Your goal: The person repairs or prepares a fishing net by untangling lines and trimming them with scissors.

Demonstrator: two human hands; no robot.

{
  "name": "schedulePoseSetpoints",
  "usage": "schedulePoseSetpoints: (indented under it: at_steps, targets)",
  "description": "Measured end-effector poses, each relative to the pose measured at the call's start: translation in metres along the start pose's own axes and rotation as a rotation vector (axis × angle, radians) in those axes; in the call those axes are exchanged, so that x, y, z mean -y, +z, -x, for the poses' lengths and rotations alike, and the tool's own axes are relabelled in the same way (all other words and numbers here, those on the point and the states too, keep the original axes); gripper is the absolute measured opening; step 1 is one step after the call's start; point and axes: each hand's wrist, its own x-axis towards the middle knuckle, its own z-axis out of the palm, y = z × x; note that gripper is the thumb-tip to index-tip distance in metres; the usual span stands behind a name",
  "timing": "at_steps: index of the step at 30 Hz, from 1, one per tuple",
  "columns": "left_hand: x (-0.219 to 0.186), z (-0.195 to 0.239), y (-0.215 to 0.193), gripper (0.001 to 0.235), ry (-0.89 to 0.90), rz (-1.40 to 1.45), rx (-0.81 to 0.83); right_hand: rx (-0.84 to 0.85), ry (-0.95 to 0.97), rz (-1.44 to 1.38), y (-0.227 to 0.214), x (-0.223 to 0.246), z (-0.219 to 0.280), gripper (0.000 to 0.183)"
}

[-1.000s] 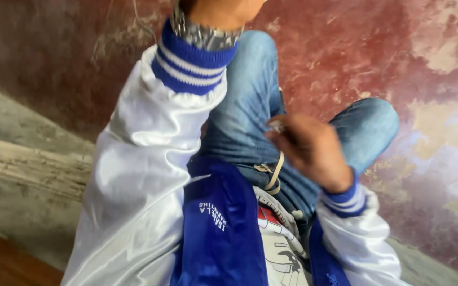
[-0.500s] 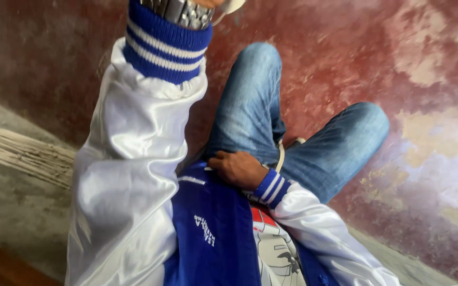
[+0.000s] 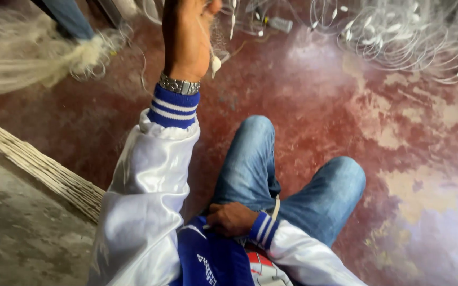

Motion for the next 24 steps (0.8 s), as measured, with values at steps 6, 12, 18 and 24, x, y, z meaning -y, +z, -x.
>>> schedulePoseSetpoints:
  at_steps: [6, 12, 18, 24]
  targets:
    - [-0.032, -0.016, 0.023, 0.018, 0.353, -0.349, -0.085, 0.090, 0.006, 0.093, -0.005, 0.004, -0.001, 0.024]
    - [-0.017, -0.027, 0.008, 0.013, 0.313, 0.192, -0.088, -0.028, 0.006, 0.132, -0.015, 0.026, 0.006, 0.027]
    - [-0.048, -0.002, 0.040, 0.031, 0.116, 0.029, -0.185, -0.080, 0.115, 0.324, 0.008, 0.011, 0.007, 0.024]
    - [-0.049, 0.014, 0.045, 0.023, 0.097, -0.295, -0.094, -0.145, -0.003, -0.026, -0.074, 0.075, 0.033, 0.012]
